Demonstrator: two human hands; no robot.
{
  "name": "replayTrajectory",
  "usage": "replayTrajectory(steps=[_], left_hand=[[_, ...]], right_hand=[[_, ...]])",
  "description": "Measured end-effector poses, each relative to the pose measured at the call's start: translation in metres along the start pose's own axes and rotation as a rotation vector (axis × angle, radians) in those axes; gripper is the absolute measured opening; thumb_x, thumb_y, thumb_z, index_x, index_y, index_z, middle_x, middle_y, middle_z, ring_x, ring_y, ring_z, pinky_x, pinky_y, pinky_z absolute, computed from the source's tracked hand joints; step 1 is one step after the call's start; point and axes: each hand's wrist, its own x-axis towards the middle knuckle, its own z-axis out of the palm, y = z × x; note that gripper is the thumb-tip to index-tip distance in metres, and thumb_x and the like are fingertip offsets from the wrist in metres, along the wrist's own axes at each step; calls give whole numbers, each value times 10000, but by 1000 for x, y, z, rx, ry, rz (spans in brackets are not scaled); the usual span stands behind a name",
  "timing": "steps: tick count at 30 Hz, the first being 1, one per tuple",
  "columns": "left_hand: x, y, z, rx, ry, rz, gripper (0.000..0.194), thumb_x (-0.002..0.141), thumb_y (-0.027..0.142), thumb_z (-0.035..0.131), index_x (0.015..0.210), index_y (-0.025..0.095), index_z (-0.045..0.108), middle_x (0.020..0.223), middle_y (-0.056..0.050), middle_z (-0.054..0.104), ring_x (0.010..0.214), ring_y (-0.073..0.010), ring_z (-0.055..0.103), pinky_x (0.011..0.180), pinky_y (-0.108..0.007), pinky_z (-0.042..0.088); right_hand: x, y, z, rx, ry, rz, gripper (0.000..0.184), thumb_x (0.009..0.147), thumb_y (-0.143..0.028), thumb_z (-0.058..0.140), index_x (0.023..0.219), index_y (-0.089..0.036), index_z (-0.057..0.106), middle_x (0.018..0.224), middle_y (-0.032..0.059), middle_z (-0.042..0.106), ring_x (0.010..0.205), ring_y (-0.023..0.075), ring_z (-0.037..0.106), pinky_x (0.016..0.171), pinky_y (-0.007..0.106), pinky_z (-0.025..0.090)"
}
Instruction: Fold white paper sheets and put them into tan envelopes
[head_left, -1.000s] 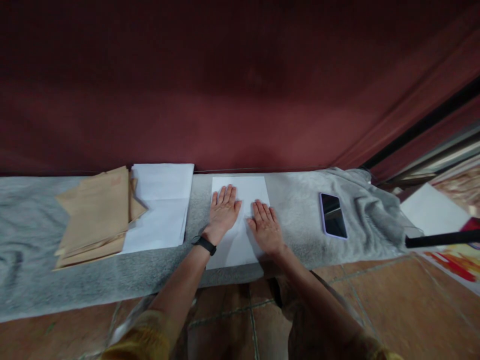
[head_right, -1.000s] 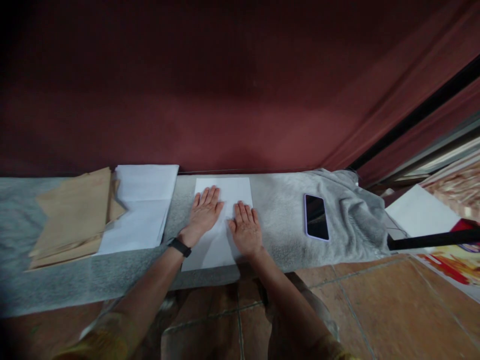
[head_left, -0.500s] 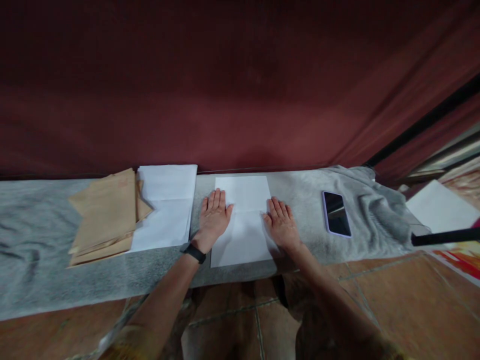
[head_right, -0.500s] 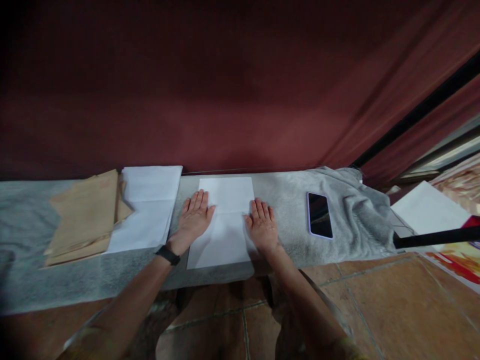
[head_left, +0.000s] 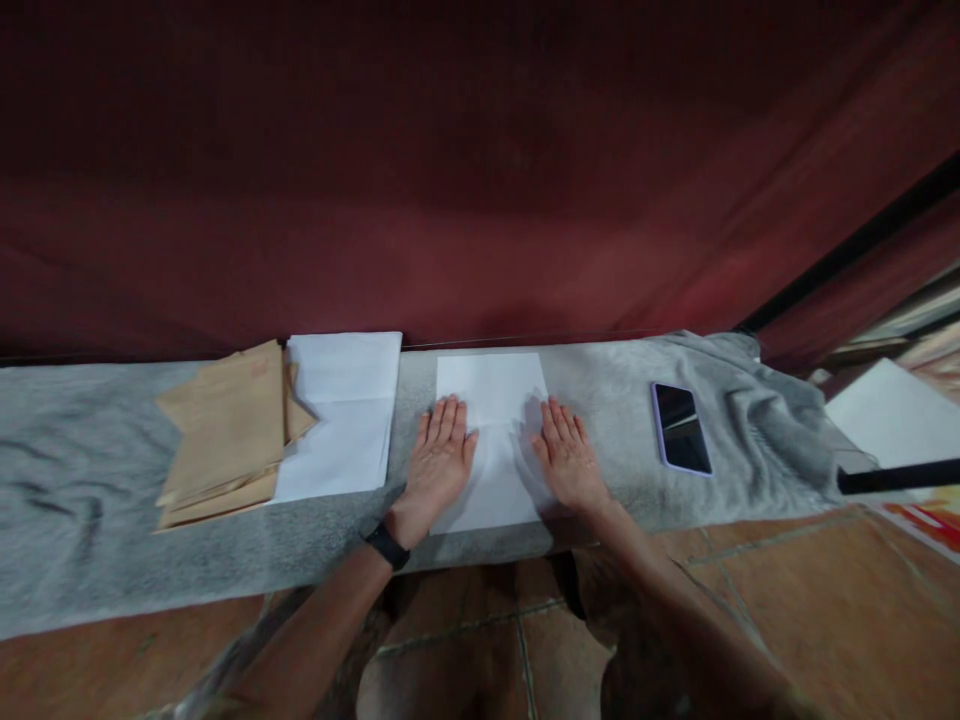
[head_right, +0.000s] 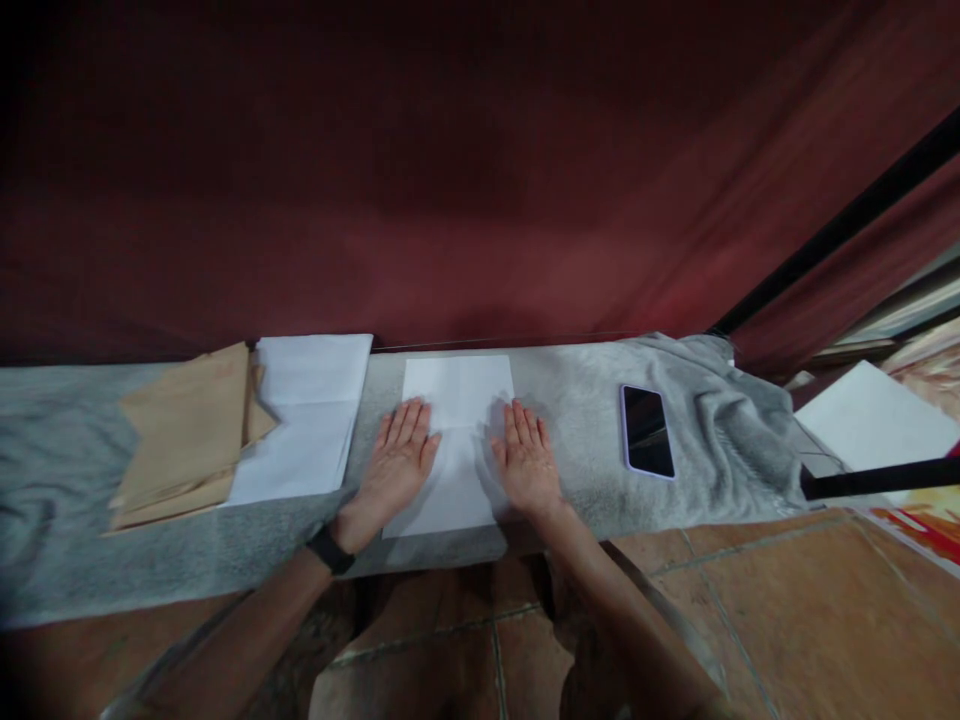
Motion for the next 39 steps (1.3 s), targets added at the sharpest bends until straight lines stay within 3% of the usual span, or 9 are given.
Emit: replayTrajectory(steps=[4,7,15,22,27,33,39], left_hand=[[-23,24,-3,-70,-7,183,555,1038,332,318,1554,129,353,1634,-116,343,1541,-249,239,1272,-496,224],[-33,32,-3,-78,-20,246,545,1037,323,345,1544,125,359,1625,-117,364,1536,-248,257,1270,-509,230],[-37,24,-7,-84,-57,260,535,1049,403,360,1527,168,404,1638,-91,342,1536,-258,257,1267,-537,214],[-41,24,-9,-76,-60,254,548,1041,422,387,1530,174,406,1637,-92,342,1538,-262,253,1270,-545,186],[-42,24,-11,-63,-70,178,558,1032,480,390,1535,238,404,1654,-90,295,1536,-313,248,1222,-667,188],[-45,28,-11,-19,-60,155,581,1015,479,433,1533,216,417,1646,-128,294,1536,-351,232,1197,-713,181],[-45,31,-12,1,-52,179,591,1024,461,406,1542,178,394,1634,-138,316,1529,-344,255,1193,-698,216]], right_hand=[[-11,-24,2,58,-31,-123,589,1069,-372,295,1600,-119,261,1638,139,322,1518,274,298,1232,488,267],[-18,-34,4,78,-55,-171,581,1063,-367,330,1586,-114,303,1618,141,364,1513,261,311,1237,474,270],[-18,-15,4,42,-37,-146,565,1065,-376,348,1568,-118,341,1619,143,366,1503,285,324,1221,500,266],[-11,11,-1,-42,-51,-72,552,1054,-403,377,1533,-132,410,1600,149,403,1457,327,374,1196,526,283],[-5,23,-12,-26,-44,21,476,1034,-342,403,1460,-151,498,1509,152,510,1358,315,467,1129,491,367],[-2,21,-26,88,-105,177,398,1001,-332,456,1330,-154,590,1169,143,658,1056,268,625,958,389,485],[-4,14,-37,151,-163,259,405,991,-336,460,1342,-156,550,1085,120,680,913,235,675,827,341,512]])
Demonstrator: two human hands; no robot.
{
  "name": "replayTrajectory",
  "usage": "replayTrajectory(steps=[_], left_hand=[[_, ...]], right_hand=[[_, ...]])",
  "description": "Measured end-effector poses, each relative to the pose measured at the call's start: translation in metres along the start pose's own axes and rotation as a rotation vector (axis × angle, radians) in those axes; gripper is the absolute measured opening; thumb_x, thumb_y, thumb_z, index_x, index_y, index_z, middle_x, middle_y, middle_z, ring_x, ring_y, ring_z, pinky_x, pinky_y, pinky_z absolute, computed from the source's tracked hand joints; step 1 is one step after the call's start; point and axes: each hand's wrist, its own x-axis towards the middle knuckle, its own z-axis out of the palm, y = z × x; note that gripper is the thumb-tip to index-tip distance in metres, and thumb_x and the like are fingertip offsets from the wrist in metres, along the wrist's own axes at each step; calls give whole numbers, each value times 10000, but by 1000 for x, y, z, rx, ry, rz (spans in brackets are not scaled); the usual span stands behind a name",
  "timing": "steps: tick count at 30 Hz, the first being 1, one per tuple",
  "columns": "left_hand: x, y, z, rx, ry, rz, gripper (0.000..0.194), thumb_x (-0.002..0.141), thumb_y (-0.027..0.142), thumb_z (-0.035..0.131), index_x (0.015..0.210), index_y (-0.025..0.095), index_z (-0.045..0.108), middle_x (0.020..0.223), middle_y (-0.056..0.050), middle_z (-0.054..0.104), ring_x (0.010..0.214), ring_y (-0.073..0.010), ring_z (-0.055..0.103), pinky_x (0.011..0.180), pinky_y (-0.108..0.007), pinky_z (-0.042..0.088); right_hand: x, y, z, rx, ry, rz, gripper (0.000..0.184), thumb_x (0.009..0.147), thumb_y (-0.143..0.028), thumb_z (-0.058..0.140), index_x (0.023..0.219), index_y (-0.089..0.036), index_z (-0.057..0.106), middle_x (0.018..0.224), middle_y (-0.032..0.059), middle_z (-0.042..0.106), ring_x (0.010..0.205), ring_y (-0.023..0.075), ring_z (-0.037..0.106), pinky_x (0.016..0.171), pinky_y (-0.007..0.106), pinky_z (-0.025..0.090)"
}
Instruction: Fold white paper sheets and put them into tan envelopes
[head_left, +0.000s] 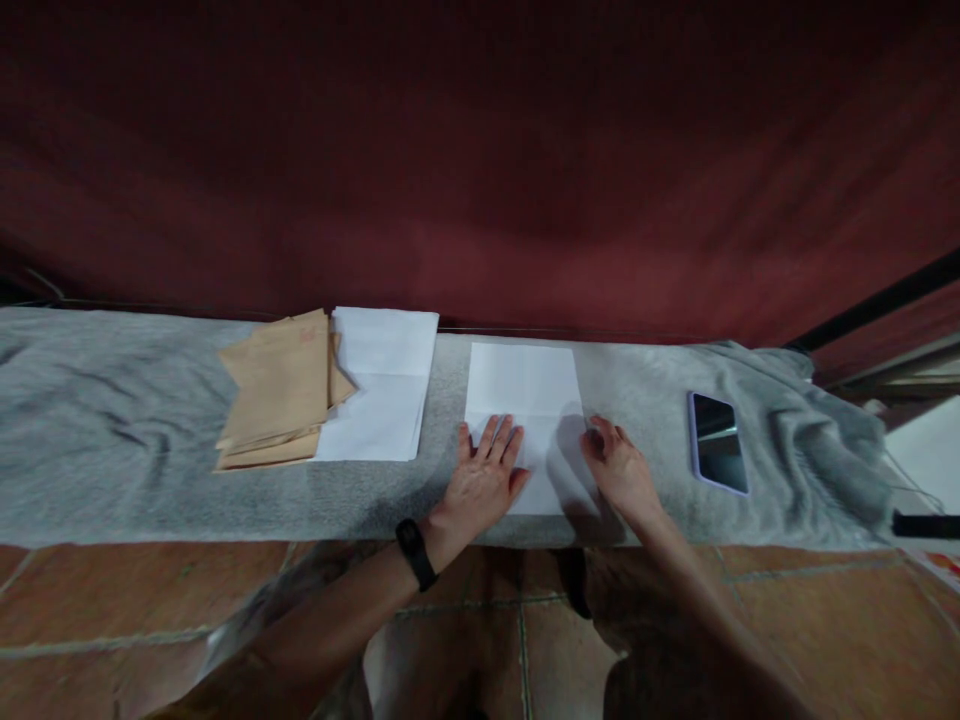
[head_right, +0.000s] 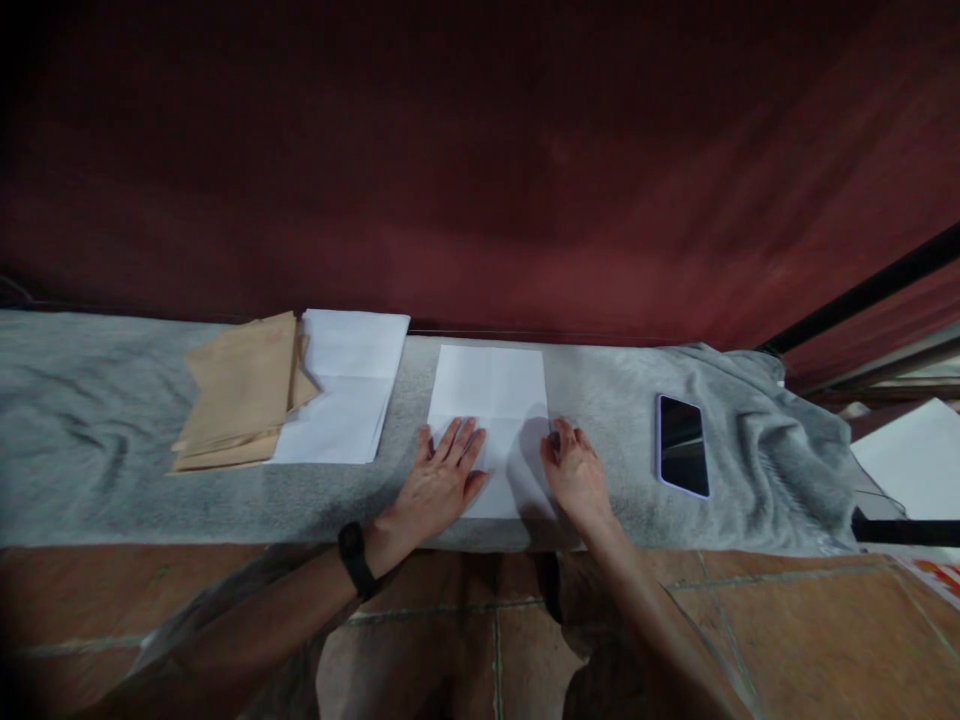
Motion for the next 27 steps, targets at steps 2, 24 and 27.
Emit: replayTrajectory(steps=[2,24,27], left_hand=[[0,0,0,0,4,-1,591,1026,471,396,1537,174,401,1635,-141,315,1528,-345,259,1191,-692,227],[4,-9,-6,-137,-37,-7,513,1038,440,378,1490,213,465,1611,-101,390,1515,-291,309,1230,-623,205],[11,-21,-14,-199,-63,-69,456,1038,358,383,1445,204,522,1571,-100,458,1468,-248,406,1228,-546,281]], right_hand=[[-1,-1,-2,-4,-9,11,404,986,-344,465,1338,-165,554,1060,115,689,899,238,680,806,339,513],[6,6,-6,521,-137,28,546,817,-230,450,1341,-195,597,813,13,711,734,195,661,738,318,533],[8,12,-13,800,-307,12,494,747,-194,476,1193,-202,689,969,32,763,865,198,703,810,332,567]])
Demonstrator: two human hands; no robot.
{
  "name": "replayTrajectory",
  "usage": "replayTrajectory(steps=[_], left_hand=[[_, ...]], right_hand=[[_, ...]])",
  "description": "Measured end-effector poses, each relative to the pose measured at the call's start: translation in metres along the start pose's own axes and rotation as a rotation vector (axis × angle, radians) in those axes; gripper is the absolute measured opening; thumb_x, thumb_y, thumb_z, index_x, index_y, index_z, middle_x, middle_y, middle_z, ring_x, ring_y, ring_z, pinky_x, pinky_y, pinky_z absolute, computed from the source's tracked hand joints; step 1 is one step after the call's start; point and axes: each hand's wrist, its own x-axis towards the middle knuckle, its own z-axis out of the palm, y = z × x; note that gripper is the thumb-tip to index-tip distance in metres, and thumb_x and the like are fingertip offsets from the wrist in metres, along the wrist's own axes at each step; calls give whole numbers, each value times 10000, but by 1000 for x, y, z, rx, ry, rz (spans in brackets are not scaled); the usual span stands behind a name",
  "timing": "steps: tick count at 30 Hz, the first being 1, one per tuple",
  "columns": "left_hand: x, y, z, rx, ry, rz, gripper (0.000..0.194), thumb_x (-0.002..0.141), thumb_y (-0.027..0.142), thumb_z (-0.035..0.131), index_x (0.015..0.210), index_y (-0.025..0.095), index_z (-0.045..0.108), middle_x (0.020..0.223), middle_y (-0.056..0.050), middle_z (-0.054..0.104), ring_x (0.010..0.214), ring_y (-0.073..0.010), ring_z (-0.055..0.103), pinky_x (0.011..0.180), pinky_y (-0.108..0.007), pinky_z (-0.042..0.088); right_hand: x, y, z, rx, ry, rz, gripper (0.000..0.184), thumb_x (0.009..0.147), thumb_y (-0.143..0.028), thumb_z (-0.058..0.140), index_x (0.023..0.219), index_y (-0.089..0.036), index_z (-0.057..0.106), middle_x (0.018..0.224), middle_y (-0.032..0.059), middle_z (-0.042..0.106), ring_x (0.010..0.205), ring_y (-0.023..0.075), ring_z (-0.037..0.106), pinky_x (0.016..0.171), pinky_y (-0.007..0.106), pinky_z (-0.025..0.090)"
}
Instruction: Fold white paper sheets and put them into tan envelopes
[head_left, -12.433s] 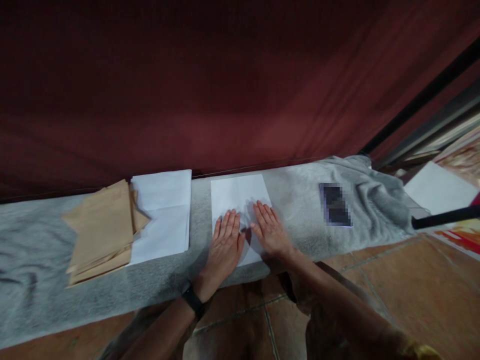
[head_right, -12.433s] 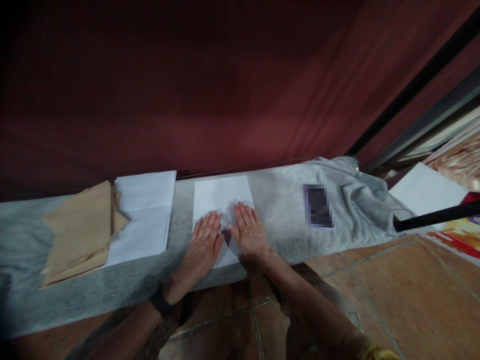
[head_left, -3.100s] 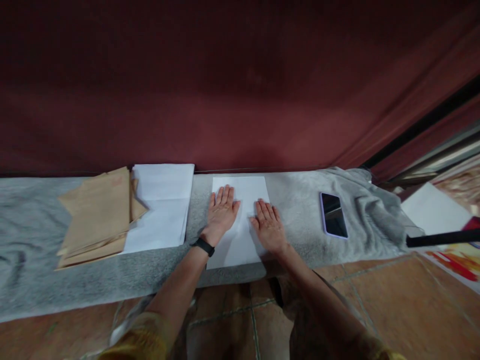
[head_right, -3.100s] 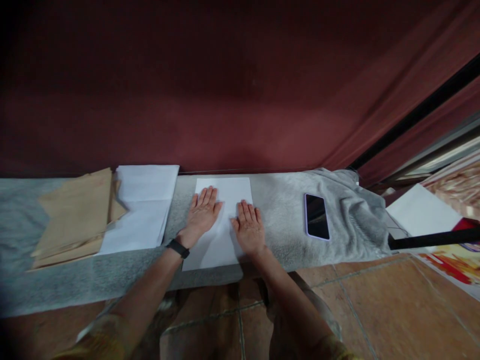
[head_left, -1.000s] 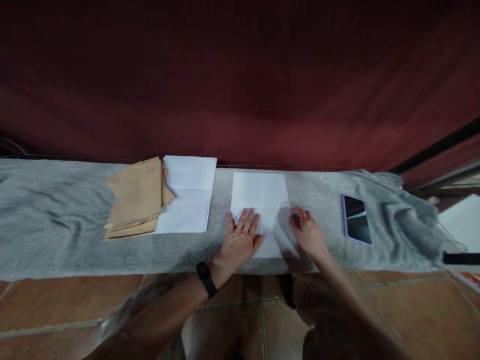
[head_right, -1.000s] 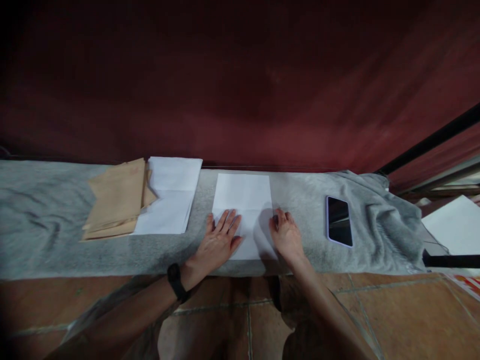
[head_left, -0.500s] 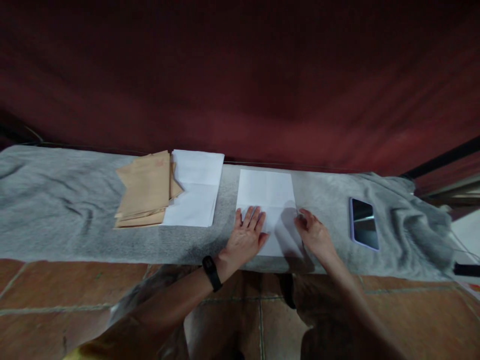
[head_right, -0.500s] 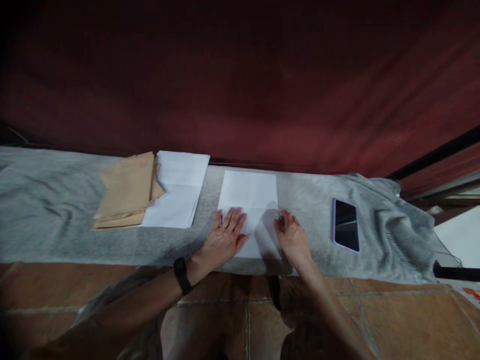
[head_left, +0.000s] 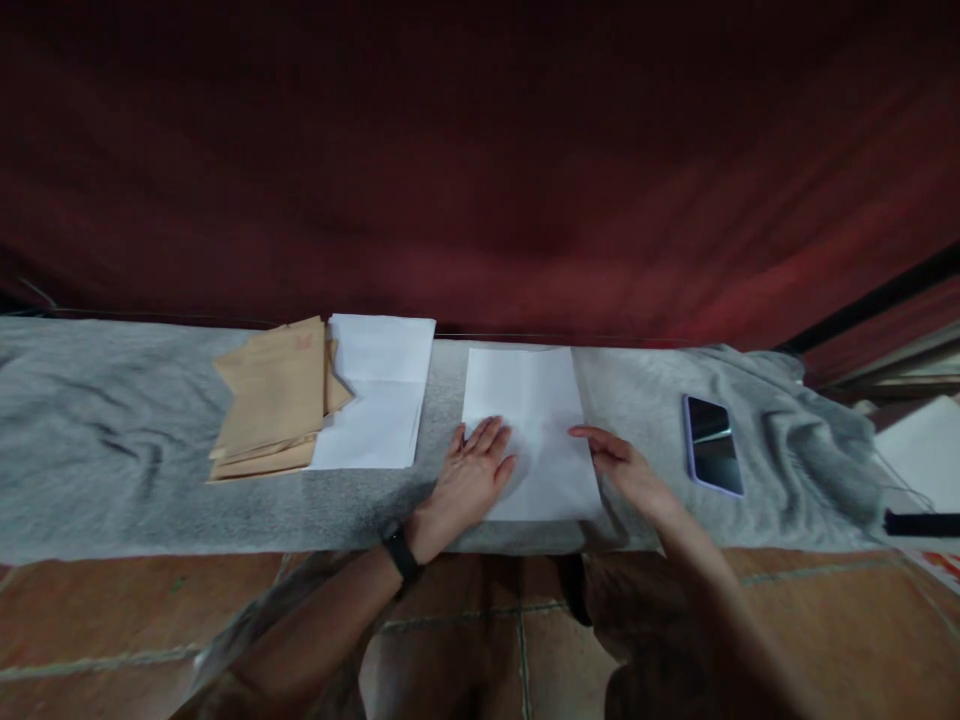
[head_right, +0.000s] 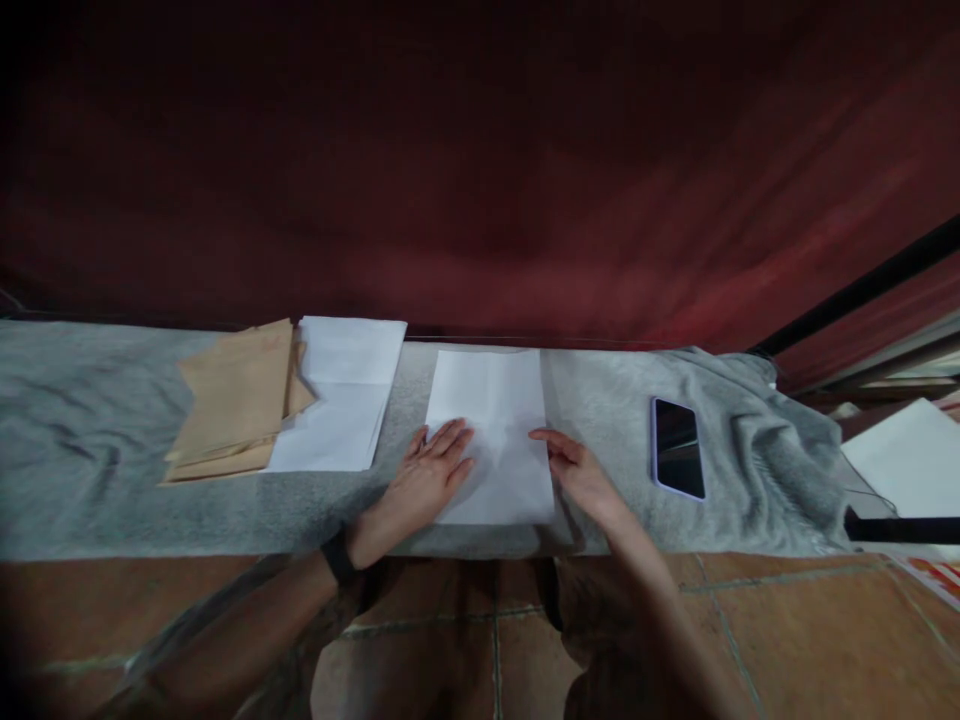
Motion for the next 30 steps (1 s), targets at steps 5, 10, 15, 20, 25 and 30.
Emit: replayTrajectory(steps=[5,10,15,20,25,30], left_hand=[[15,-23,-12,-110,26,-91,464,976,155,390,1401,159,575,1512,-109,532,1369,-210,534,1178,-420,410],[24,-52,-14,-236,77,-51,561,864,28,390,1350,171,629,1482,-79,570,1316,-184,584,1156,-379,454],[29,-78,-21,-395,26,-10,610,805,10,374,1310,193,664,1442,-45,609,1338,-173,564,1174,-396,427],[30,-89,-34,-717,-39,-143,439,777,143,534,1157,207,745,1183,-36,758,1176,-254,669,1085,-461,496],[34,-72,-39,-1118,-142,-202,552,775,405,696,1261,146,666,1142,-90,761,1117,-269,675,954,-398,544],[35,-59,-21,-1073,-60,-340,414,778,446,666,1073,155,691,840,-42,756,770,-197,685,678,-285,515]], right_hand=[[-1,4,-5,-32,-85,-110,483,798,-176,534,1254,-215,687,1197,51,744,1072,222,704,970,390,559],[3,10,-4,-621,61,-319,493,858,-67,465,1240,-253,717,1202,66,712,1130,223,645,1055,419,500],[5,3,-6,-583,192,-445,353,887,-130,513,1082,-265,774,1388,79,614,1280,263,551,1083,481,454],[11,0,-4,-119,258,-246,334,929,-461,552,882,-200,755,1068,75,759,981,248,691,884,372,547],[19,8,-1,29,286,-122,428,870,-578,548,824,-178,693,795,39,724,745,205,644,685,300,506],[22,12,1,-310,327,-48,418,925,-553,466,796,-198,645,644,2,620,585,163,562,566,268,409]])
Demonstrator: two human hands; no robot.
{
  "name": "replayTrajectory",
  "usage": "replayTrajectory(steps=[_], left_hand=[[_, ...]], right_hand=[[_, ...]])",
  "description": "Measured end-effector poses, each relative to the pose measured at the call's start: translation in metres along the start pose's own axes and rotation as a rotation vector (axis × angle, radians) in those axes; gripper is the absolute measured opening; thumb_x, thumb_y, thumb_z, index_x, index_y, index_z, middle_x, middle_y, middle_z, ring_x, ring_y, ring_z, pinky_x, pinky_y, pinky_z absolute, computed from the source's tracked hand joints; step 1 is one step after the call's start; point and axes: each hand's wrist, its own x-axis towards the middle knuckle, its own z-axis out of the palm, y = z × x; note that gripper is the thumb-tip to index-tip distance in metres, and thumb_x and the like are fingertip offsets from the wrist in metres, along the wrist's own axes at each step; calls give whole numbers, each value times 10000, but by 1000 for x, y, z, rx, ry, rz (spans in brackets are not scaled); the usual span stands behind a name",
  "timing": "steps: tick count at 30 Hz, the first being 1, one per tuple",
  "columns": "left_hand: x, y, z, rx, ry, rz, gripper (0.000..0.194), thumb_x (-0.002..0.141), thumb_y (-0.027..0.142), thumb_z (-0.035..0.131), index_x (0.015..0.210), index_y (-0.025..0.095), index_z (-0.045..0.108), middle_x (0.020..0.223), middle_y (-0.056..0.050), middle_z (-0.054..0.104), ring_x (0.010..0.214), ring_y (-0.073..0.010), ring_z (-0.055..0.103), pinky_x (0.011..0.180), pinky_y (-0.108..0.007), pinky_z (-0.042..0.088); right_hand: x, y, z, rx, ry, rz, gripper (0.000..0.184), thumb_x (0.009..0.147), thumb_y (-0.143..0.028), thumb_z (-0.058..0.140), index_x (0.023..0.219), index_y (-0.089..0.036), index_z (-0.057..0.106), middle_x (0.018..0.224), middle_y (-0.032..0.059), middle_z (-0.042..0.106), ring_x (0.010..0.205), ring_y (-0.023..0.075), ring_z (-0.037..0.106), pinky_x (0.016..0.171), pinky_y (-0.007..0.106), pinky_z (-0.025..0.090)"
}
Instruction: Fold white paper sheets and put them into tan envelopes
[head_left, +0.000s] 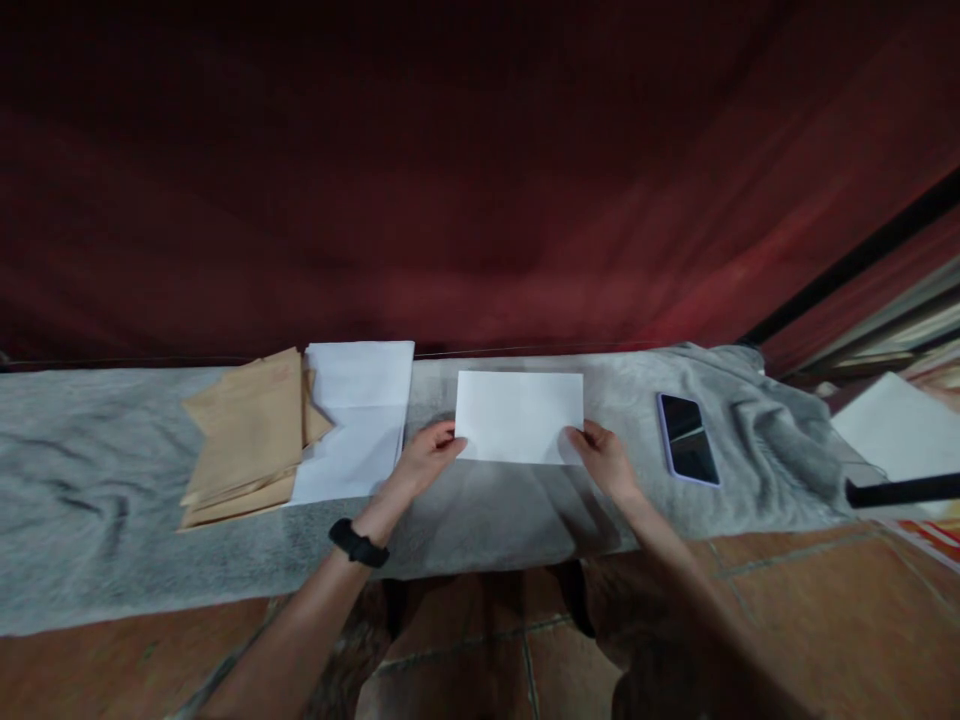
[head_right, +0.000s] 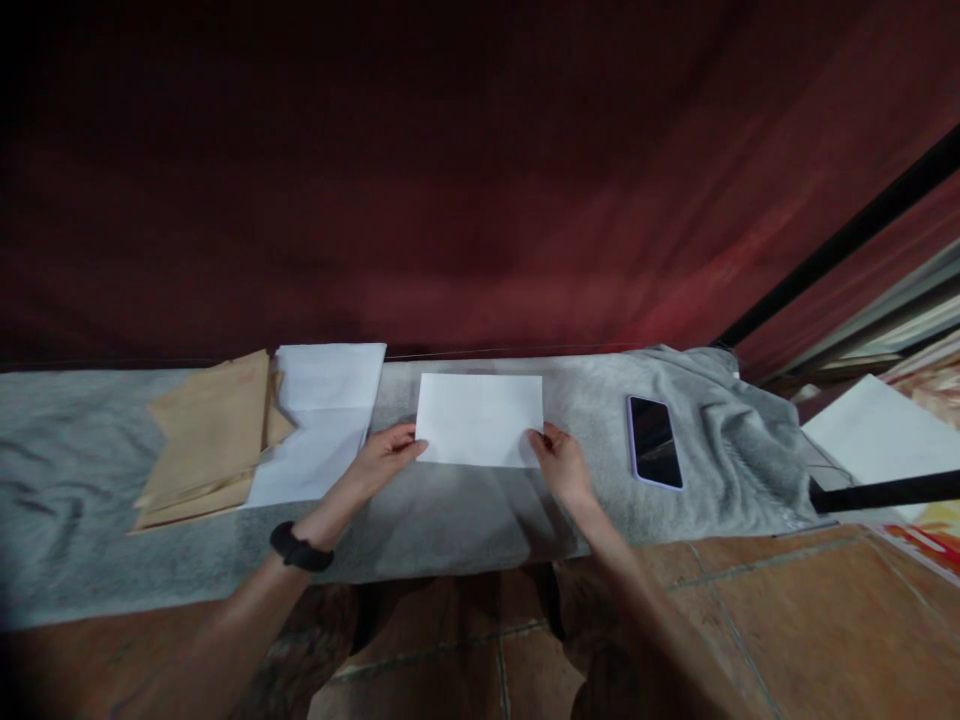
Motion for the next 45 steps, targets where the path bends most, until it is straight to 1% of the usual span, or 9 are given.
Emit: replayTrajectory(steps=[5,8,12,17,20,23,27,34,45], left_hand=[[-3,-4,6,287,110,-33,386,790,293,614,1150,157,640,565,63,602,517,-143,560,531,-242,381],[-10,2,10,521,144,-32,546,823,241,574,1357,132,533,590,56,618,547,-165,598,562,-265,401],[-18,4,13,719,179,-38,690,847,242,563,1506,138,383,671,23,678,640,-206,675,624,-288,464],[-23,2,15,929,204,-5,496,889,248,541,1383,207,565,818,-36,751,778,-238,715,745,-325,535],[-26,5,22,1077,261,126,337,921,228,506,1207,214,683,1006,-86,764,989,-269,696,917,-395,529],[-28,7,40,1130,258,299,360,978,266,440,1253,184,659,1228,-128,710,1195,-293,620,1052,-461,470],[-25,-1,70,1115,176,461,493,1015,305,373,1473,153,472,1562,-132,467,1480,-283,366,1217,-508,299],[-13,-17,97,1205,57,442,618,983,211,364,1587,124,268,1637,-156,331,1551,-289,196,1255,-551,207],[0,-14,85,1245,94,328,587,1007,207,242,1582,92,272,1647,-135,313,1559,-232,176,1271,-499,160]], right_hand=[[-4,-6,4,-356,-8,5,292,968,-385,480,1105,-192,652,739,31,681,662,197,643,630,287,441],[-9,-11,9,-501,-26,25,427,988,-348,483,1378,-178,517,901,77,744,776,235,708,696,313,489],[-14,-17,14,-577,-87,27,556,1010,-318,459,1528,-152,345,1005,112,765,858,256,735,788,349,514],[-17,-20,12,-601,-101,-26,456,1002,-258,486,1449,-169,479,1160,139,730,1027,262,701,920,371,488],[-16,-20,9,-629,-44,-70,395,971,-250,530,1357,-186,581,1198,145,693,1114,293,642,960,408,470],[-14,-21,13,-586,31,-136,397,958,-256,531,1344,-197,598,1287,152,644,1182,314,589,998,457,461],[-14,-30,35,-323,20,-345,463,1030,-334,403,1450,-174,515,1500,142,518,1369,264,487,1126,447,420],[-22,-48,80,-331,-104,-469,548,1085,-387,249,1537,-122,409,1588,133,426,1504,222,329,1251,461,254],[-17,-42,86,-526,-12,-429,540,1091,-395,251,1532,-138,431,1595,116,410,1503,260,327,1238,482,230]])
